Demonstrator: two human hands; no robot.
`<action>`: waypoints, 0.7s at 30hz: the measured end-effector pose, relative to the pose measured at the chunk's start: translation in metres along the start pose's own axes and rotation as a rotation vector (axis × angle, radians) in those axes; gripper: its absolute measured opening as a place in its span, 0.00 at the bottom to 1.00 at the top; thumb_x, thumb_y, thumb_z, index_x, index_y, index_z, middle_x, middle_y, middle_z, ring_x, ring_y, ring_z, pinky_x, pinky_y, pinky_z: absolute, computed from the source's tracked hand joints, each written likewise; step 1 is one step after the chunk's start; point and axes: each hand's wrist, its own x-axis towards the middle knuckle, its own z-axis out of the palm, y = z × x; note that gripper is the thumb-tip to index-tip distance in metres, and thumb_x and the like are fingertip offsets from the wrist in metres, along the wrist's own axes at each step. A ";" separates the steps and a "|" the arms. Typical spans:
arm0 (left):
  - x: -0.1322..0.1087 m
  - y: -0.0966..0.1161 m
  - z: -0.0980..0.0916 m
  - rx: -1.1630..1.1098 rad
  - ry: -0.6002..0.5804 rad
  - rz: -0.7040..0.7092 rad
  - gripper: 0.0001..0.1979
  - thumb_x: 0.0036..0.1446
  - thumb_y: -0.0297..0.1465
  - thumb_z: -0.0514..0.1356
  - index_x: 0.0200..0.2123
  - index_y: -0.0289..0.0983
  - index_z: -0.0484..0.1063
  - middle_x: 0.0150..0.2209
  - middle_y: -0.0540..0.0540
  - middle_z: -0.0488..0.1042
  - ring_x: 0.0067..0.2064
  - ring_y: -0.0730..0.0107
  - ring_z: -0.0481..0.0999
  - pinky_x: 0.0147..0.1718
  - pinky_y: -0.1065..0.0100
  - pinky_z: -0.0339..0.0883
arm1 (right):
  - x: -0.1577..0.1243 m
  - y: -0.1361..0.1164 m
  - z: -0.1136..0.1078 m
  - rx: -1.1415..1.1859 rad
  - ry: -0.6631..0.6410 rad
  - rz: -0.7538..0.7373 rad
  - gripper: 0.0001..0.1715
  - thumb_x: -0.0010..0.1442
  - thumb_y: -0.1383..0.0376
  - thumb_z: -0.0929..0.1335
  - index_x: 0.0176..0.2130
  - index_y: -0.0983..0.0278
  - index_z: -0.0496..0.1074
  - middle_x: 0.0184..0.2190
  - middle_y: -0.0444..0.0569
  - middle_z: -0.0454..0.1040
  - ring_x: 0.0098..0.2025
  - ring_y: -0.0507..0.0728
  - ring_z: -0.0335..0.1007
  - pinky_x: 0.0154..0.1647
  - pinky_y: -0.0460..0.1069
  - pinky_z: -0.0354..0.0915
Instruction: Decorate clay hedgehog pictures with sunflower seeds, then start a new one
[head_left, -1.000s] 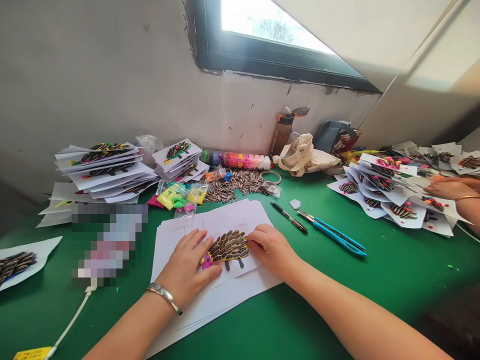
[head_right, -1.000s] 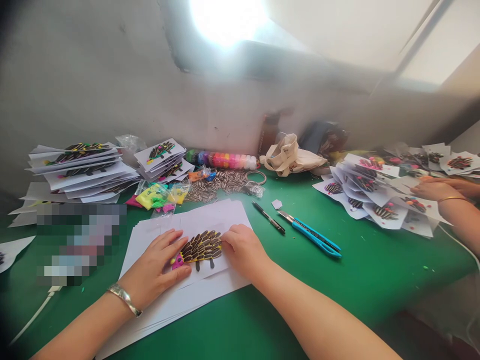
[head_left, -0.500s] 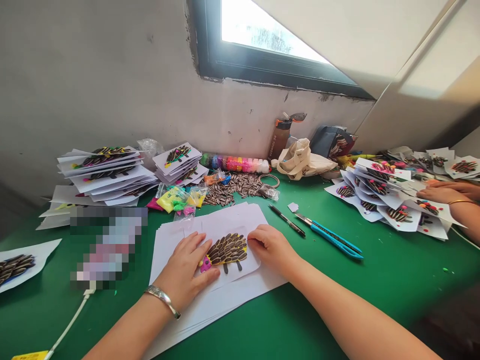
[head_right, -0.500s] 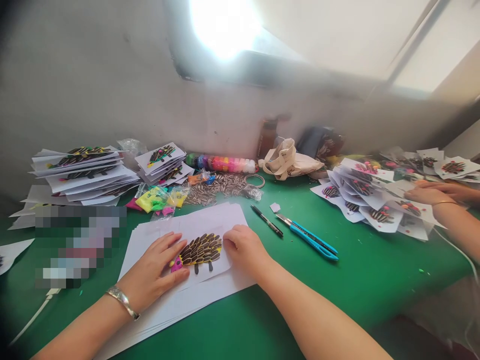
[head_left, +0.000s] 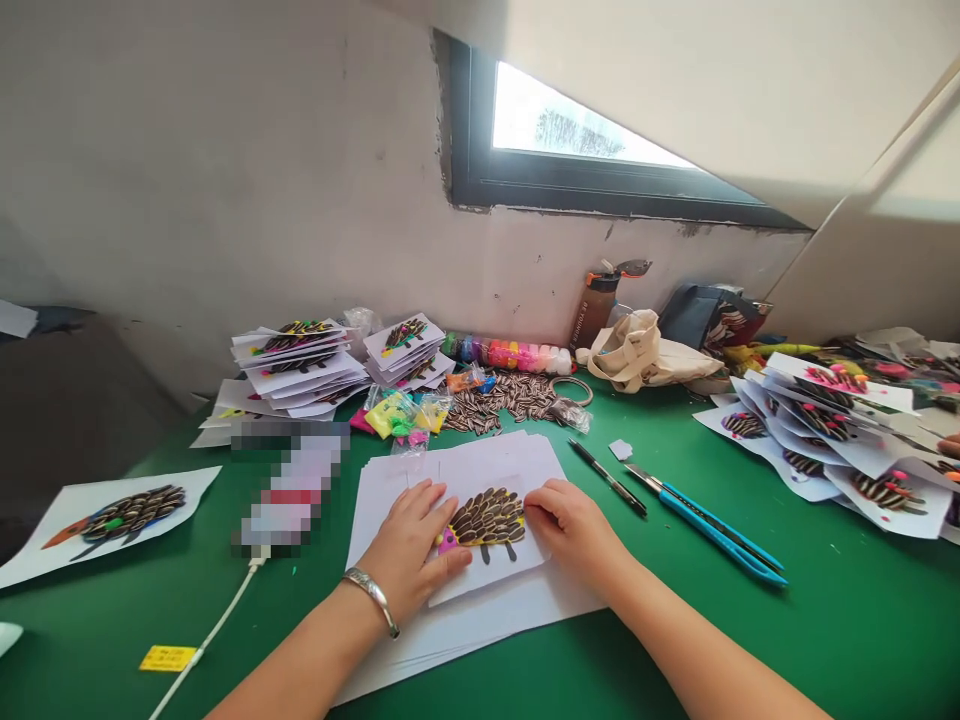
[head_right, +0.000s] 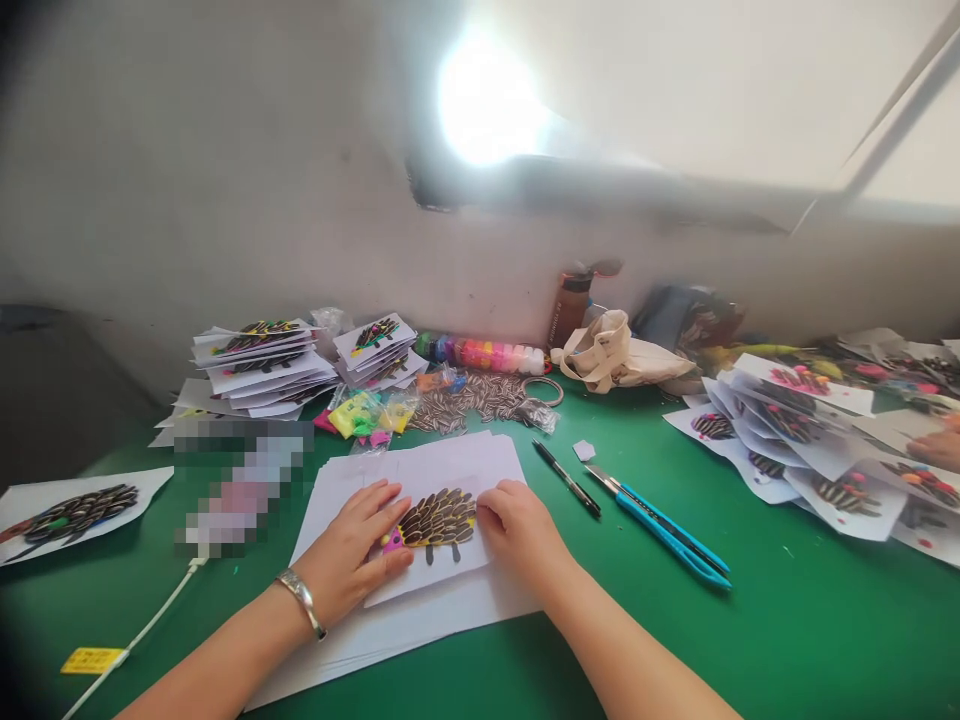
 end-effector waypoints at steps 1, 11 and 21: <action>-0.001 -0.001 0.001 0.004 0.009 0.005 0.27 0.56 0.46 0.54 0.55 0.37 0.66 0.58 0.37 0.62 0.60 0.48 0.56 0.56 0.47 0.55 | 0.000 0.000 0.000 0.005 -0.001 -0.001 0.11 0.60 0.69 0.61 0.32 0.62 0.72 0.28 0.46 0.68 0.34 0.54 0.63 0.34 0.47 0.59; -0.002 -0.002 0.001 0.051 -0.015 0.017 0.33 0.57 0.49 0.51 0.60 0.37 0.57 0.60 0.39 0.60 0.62 0.51 0.54 0.58 0.49 0.50 | -0.004 0.002 0.002 -0.016 0.013 -0.031 0.11 0.61 0.68 0.60 0.32 0.62 0.71 0.28 0.47 0.67 0.34 0.54 0.62 0.34 0.47 0.59; -0.006 0.014 -0.012 0.076 0.141 -0.037 0.32 0.57 0.47 0.53 0.59 0.35 0.59 0.61 0.39 0.58 0.63 0.51 0.50 0.57 0.51 0.54 | -0.009 -0.001 0.006 -0.074 0.068 -0.107 0.12 0.60 0.72 0.60 0.33 0.63 0.70 0.29 0.49 0.67 0.35 0.55 0.61 0.36 0.48 0.58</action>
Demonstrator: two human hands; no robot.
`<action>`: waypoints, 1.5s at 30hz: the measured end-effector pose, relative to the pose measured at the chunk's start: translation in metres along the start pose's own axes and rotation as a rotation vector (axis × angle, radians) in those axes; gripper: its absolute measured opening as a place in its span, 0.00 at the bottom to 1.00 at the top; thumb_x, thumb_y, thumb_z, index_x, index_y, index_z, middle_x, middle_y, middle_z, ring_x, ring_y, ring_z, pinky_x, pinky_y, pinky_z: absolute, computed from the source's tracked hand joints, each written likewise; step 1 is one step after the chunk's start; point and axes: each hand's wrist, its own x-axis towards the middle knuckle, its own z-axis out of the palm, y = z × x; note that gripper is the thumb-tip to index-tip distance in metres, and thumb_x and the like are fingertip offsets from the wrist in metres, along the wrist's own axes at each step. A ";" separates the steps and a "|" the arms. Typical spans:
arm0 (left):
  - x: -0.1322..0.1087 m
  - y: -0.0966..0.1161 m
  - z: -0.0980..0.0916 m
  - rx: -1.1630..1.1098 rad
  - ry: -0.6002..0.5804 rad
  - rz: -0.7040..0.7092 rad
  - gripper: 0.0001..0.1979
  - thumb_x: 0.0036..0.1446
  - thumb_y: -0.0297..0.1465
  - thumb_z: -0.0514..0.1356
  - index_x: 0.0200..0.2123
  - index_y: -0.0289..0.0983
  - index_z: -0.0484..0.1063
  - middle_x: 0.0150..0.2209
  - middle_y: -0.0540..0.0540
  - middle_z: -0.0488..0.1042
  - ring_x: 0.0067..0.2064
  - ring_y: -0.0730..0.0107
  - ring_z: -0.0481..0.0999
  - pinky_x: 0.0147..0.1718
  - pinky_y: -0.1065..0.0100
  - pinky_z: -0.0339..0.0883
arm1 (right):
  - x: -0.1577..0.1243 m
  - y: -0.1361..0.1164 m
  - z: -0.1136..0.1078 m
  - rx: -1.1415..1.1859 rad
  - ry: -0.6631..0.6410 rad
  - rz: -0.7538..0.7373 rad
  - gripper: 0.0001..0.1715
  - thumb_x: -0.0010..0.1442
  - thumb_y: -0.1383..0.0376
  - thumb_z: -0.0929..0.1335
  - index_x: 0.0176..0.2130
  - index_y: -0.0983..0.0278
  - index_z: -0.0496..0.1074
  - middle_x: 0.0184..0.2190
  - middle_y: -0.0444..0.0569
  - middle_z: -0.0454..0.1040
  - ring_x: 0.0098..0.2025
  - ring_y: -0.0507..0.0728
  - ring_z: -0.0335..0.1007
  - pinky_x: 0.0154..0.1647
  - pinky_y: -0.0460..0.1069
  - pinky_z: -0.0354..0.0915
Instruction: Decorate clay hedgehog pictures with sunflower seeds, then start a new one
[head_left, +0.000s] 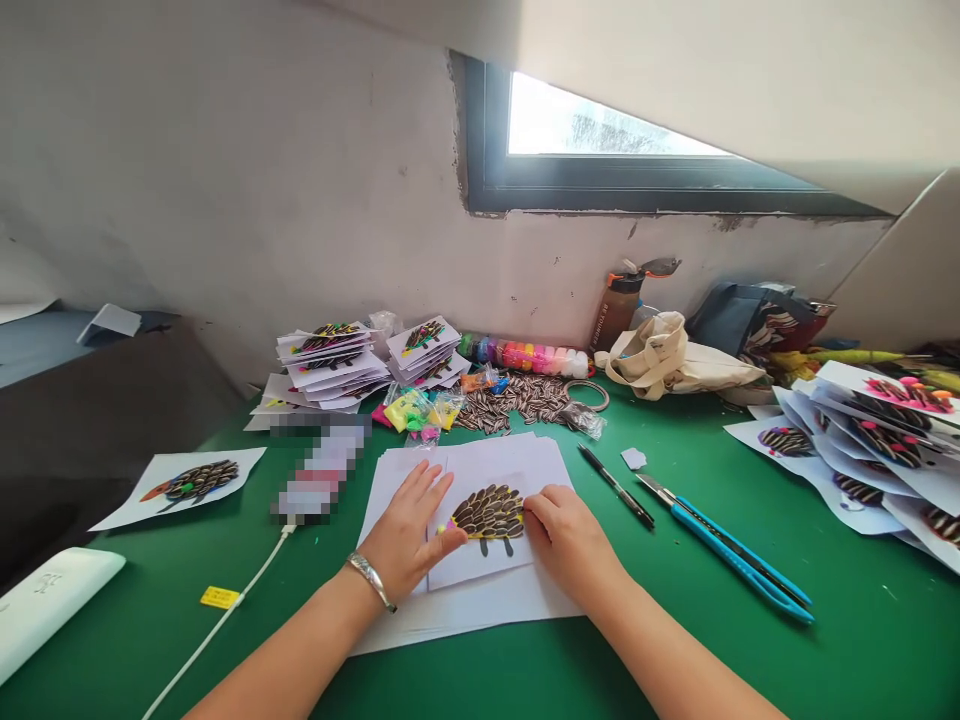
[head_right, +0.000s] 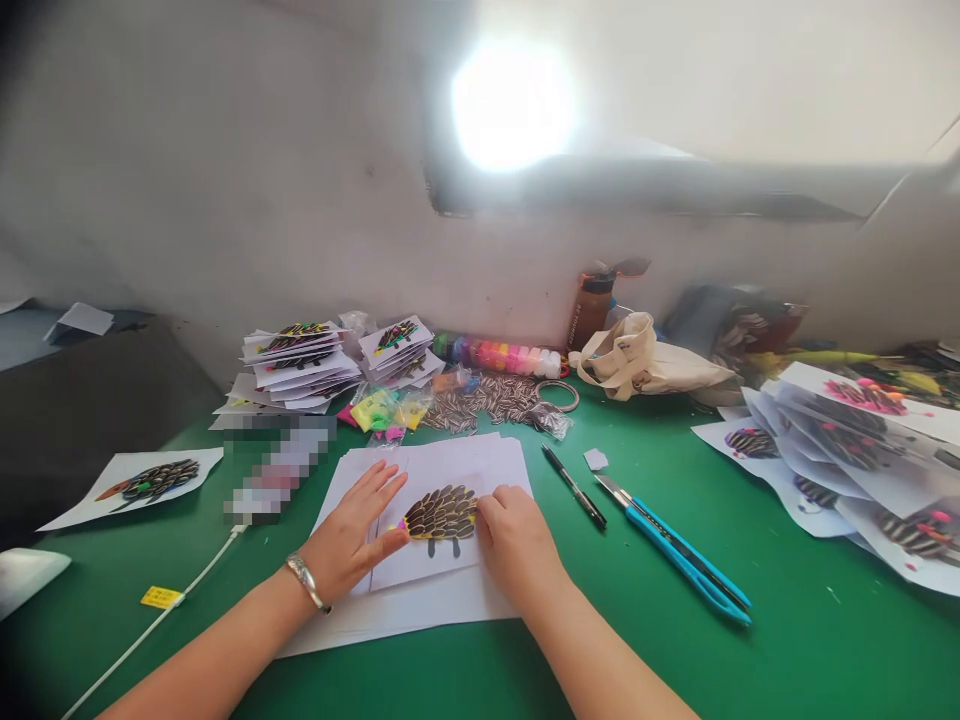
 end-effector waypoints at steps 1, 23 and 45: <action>0.000 0.001 -0.005 0.002 0.028 -0.011 0.30 0.57 0.46 0.53 0.59 0.35 0.60 0.60 0.40 0.59 0.63 0.52 0.50 0.57 0.51 0.55 | 0.000 0.001 0.000 0.016 -0.004 0.006 0.12 0.60 0.71 0.60 0.33 0.63 0.70 0.29 0.49 0.67 0.35 0.55 0.61 0.36 0.48 0.59; 0.109 -0.064 -0.032 -0.329 0.214 -0.529 0.04 0.47 0.31 0.60 0.25 0.40 0.75 0.37 0.44 0.78 0.49 0.52 0.70 0.52 0.55 0.57 | 0.000 0.002 -0.004 0.110 -0.046 0.030 0.12 0.60 0.69 0.60 0.34 0.62 0.71 0.29 0.49 0.67 0.34 0.56 0.63 0.34 0.49 0.60; 0.042 0.033 -0.028 -1.573 -0.247 -0.614 0.16 0.39 0.36 0.71 0.31 0.33 0.75 0.30 0.47 0.74 0.31 0.69 0.74 0.35 0.63 0.71 | 0.053 -0.057 -0.013 1.013 0.159 0.379 0.10 0.53 0.58 0.67 0.29 0.64 0.67 0.23 0.42 0.65 0.25 0.50 0.61 0.27 0.45 0.61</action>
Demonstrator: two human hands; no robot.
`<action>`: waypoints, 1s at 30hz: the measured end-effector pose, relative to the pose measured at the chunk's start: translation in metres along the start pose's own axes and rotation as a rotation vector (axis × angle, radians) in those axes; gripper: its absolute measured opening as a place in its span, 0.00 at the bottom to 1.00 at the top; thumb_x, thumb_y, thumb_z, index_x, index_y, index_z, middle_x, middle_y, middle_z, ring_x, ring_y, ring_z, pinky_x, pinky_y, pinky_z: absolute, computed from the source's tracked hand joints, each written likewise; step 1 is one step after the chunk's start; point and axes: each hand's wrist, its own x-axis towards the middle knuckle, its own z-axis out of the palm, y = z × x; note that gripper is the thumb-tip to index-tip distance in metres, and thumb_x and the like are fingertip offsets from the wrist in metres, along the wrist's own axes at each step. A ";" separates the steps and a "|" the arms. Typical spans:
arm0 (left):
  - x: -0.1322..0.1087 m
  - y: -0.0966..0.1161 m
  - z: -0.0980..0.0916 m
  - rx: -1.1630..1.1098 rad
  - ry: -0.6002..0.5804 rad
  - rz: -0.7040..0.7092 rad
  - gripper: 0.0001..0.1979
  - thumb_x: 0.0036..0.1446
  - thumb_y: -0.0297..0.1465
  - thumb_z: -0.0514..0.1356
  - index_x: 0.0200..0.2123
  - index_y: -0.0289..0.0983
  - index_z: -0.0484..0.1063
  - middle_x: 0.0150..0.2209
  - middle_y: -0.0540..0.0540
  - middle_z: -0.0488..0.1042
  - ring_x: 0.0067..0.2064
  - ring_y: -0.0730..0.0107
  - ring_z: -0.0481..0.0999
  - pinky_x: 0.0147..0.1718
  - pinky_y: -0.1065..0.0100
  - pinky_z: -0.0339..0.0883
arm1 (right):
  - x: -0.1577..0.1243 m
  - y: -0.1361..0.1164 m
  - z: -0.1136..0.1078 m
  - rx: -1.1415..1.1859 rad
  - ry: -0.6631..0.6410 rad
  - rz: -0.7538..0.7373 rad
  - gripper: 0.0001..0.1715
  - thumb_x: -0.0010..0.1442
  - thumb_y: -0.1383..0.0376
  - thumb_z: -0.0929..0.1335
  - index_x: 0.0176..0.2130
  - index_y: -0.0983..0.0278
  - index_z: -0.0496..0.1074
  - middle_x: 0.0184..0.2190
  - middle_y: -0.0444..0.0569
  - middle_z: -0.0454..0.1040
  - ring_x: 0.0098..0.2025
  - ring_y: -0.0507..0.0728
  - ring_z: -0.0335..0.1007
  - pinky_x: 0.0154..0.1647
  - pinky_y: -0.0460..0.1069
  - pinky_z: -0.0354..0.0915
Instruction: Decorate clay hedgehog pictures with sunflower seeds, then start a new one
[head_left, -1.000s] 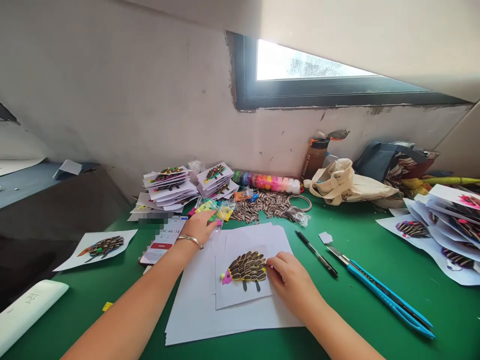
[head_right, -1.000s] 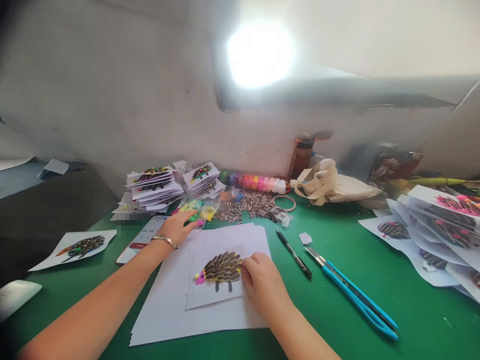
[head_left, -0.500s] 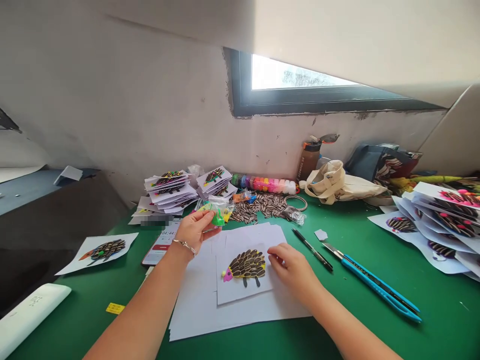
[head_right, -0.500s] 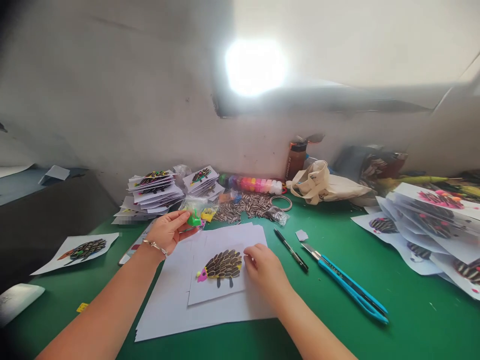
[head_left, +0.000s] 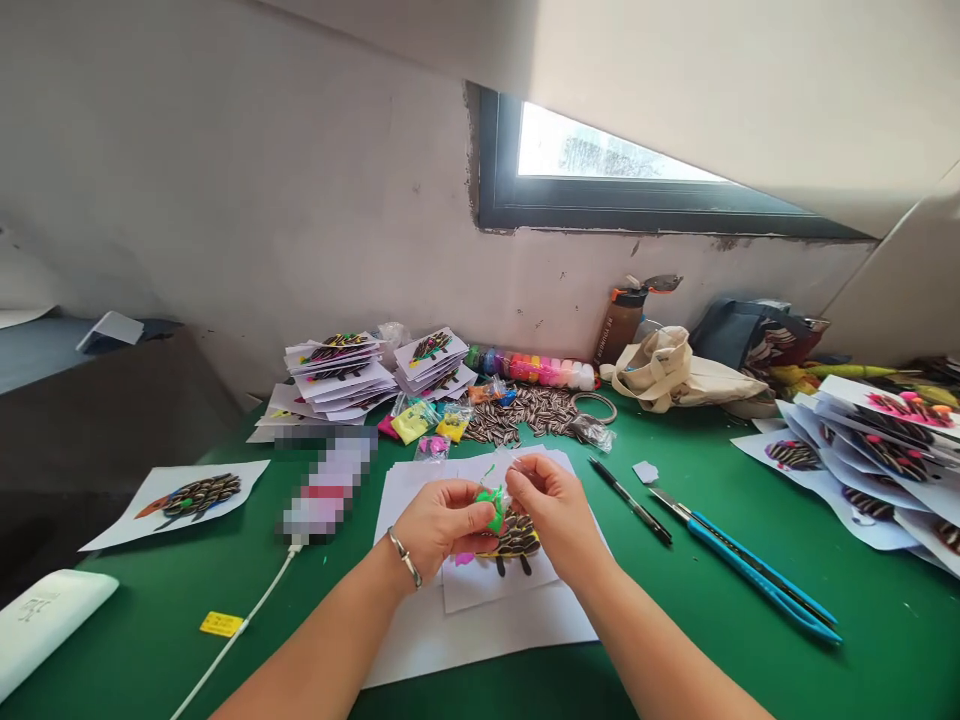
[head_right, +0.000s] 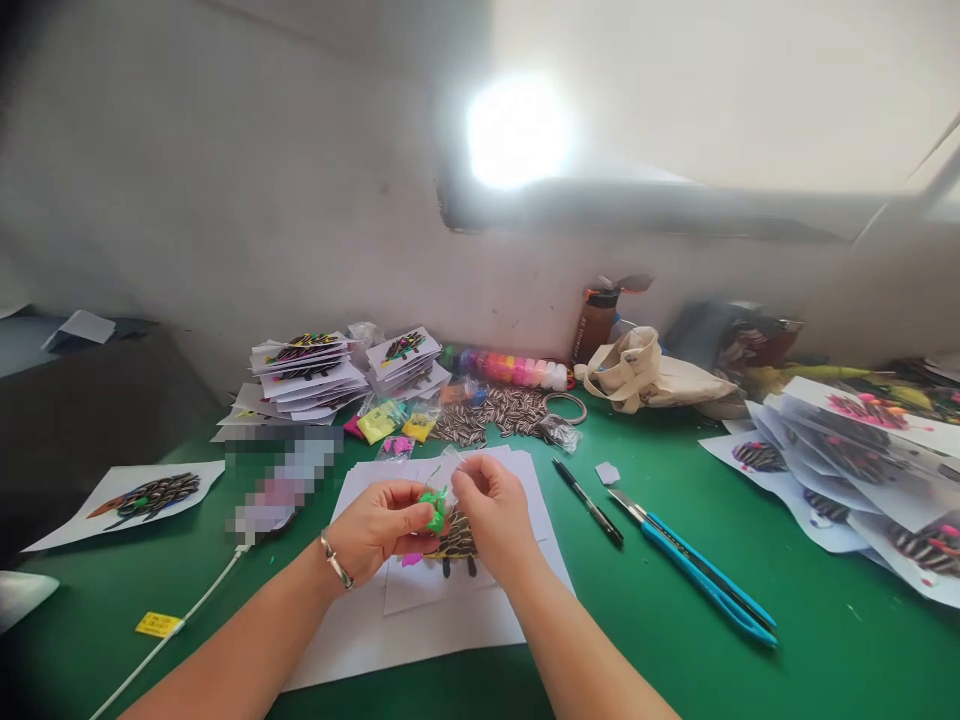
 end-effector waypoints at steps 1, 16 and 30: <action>0.001 0.000 0.000 0.013 0.018 0.003 0.16 0.39 0.36 0.71 0.30 0.33 0.75 0.29 0.48 0.74 0.30 0.70 0.74 0.34 0.65 0.71 | -0.001 0.002 -0.002 0.016 0.000 0.005 0.11 0.53 0.58 0.67 0.29 0.64 0.67 0.24 0.42 0.66 0.26 0.51 0.62 0.28 0.46 0.62; 0.015 -0.009 -0.012 0.031 0.173 0.070 0.20 0.38 0.38 0.70 0.33 0.33 0.71 0.26 0.51 0.71 0.24 0.74 0.72 0.26 0.68 0.67 | -0.001 -0.009 -0.027 -0.082 -0.238 0.154 0.17 0.58 0.54 0.63 0.31 0.64 0.72 0.28 0.46 0.70 0.30 0.52 0.64 0.32 0.46 0.61; 0.014 -0.007 -0.008 -0.012 0.206 0.105 0.19 0.36 0.37 0.71 0.29 0.33 0.71 0.23 0.52 0.69 0.23 0.78 0.67 0.22 0.74 0.61 | -0.010 -0.008 -0.016 -0.136 -0.263 0.210 0.17 0.54 0.56 0.66 0.22 0.64 0.60 0.20 0.39 0.54 0.24 0.49 0.47 0.23 0.44 0.48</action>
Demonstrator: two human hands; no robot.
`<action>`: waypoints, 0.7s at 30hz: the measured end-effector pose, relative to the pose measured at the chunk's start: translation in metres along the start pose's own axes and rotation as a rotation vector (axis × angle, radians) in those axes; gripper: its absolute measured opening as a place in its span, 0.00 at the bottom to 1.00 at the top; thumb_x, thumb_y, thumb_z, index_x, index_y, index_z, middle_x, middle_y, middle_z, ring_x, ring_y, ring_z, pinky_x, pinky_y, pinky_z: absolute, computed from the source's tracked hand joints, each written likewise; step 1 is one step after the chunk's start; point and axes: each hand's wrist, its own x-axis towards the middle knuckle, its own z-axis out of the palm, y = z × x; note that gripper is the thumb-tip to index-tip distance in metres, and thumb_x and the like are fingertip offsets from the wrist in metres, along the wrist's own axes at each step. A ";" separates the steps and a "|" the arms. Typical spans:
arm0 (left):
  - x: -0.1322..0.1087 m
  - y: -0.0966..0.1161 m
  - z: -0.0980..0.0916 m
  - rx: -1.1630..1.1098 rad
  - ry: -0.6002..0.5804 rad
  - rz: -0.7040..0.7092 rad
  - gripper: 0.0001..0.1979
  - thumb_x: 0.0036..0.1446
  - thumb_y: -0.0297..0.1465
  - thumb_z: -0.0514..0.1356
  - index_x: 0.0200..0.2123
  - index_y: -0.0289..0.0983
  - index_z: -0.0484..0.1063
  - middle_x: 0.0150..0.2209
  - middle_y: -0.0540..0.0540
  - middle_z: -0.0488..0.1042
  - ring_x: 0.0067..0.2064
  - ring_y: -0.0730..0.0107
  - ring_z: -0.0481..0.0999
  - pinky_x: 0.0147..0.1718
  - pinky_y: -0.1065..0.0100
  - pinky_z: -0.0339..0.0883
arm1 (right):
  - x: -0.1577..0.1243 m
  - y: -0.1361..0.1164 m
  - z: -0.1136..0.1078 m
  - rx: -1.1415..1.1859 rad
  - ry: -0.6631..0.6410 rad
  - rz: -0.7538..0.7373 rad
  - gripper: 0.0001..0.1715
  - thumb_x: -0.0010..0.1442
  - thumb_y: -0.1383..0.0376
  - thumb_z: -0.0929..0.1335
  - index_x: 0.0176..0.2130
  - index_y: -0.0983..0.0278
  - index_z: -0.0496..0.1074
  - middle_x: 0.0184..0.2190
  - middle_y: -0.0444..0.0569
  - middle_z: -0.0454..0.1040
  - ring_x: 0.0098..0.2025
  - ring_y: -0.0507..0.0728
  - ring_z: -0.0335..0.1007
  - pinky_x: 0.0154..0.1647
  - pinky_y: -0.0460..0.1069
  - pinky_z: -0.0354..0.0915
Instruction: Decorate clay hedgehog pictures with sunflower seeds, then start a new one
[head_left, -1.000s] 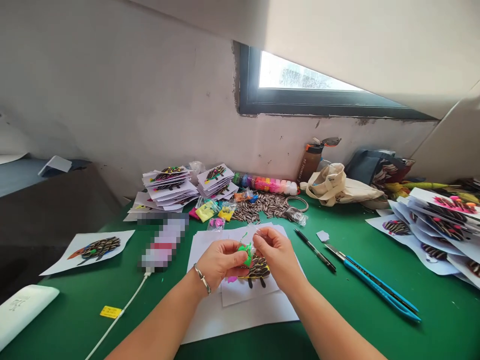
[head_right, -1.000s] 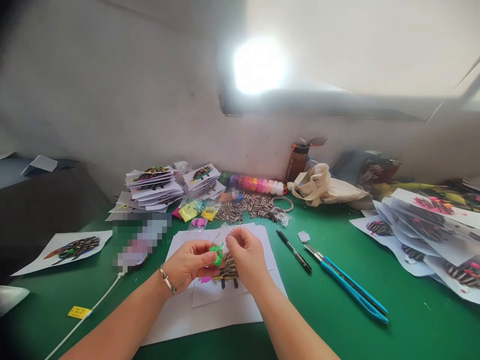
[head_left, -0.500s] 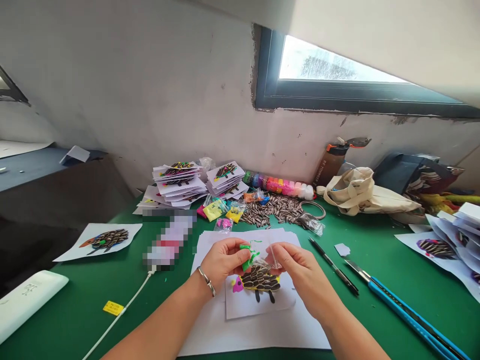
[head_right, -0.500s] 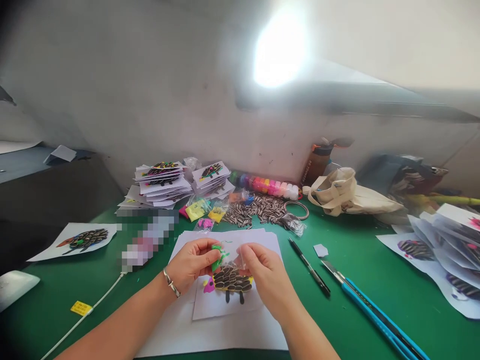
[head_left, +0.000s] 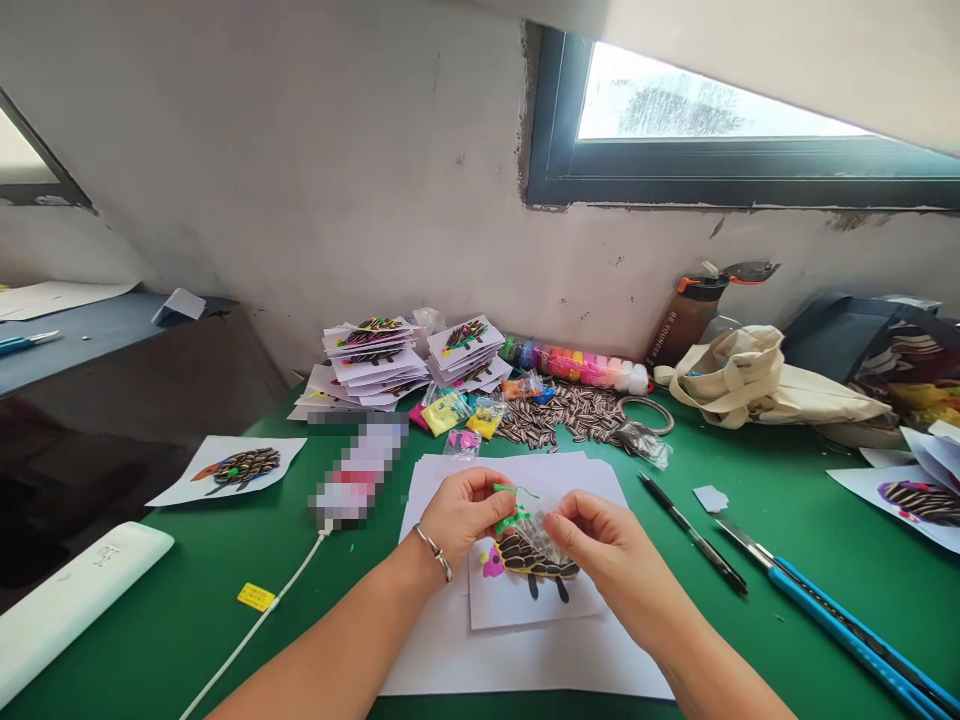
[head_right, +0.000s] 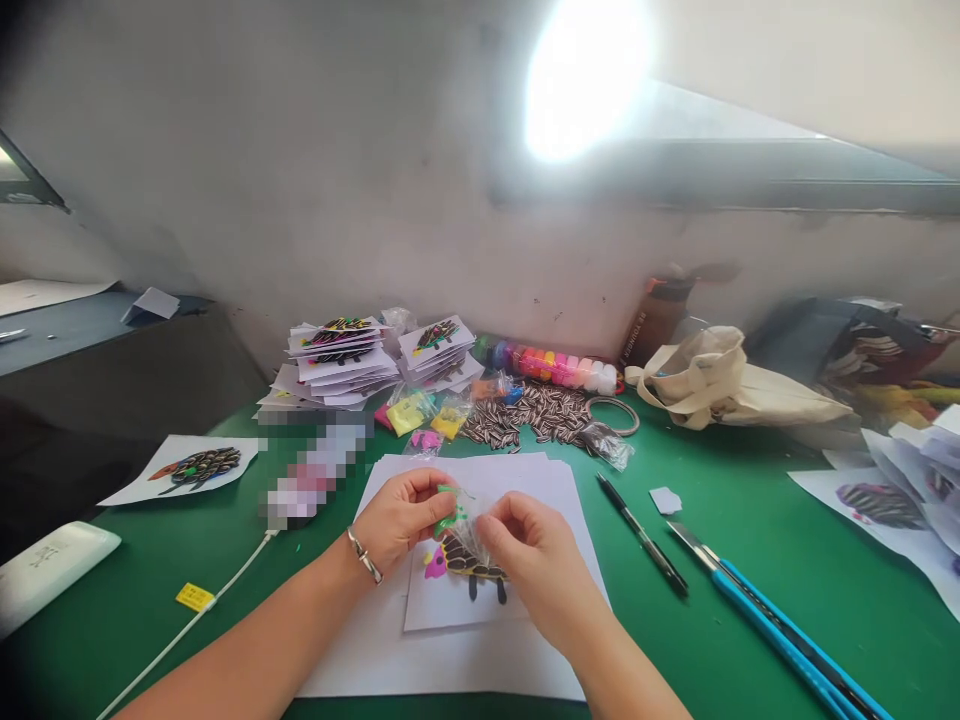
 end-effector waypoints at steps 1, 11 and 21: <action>0.000 0.000 0.000 0.002 -0.007 0.000 0.18 0.37 0.37 0.71 0.29 0.33 0.71 0.23 0.52 0.69 0.24 0.78 0.66 0.22 0.74 0.61 | 0.000 0.001 0.000 0.023 -0.038 0.005 0.17 0.55 0.56 0.66 0.23 0.64 0.60 0.20 0.39 0.54 0.24 0.48 0.47 0.23 0.44 0.47; 0.004 -0.002 -0.007 0.021 -0.088 0.062 0.18 0.43 0.42 0.68 0.27 0.32 0.70 0.19 0.54 0.64 0.17 0.82 0.60 0.16 0.75 0.54 | -0.003 -0.008 -0.010 0.047 -0.197 -0.053 0.17 0.60 0.61 0.61 0.24 0.66 0.67 0.24 0.45 0.67 0.30 0.52 0.61 0.34 0.47 0.57; -0.005 0.002 -0.004 -0.062 -0.087 -0.092 0.20 0.40 0.43 0.69 0.29 0.33 0.71 0.23 0.52 0.67 0.25 0.77 0.66 0.24 0.73 0.63 | -0.002 -0.003 -0.010 0.279 -0.363 0.013 0.05 0.53 0.70 0.65 0.29 0.67 0.72 0.25 0.46 0.69 0.28 0.51 0.62 0.32 0.47 0.58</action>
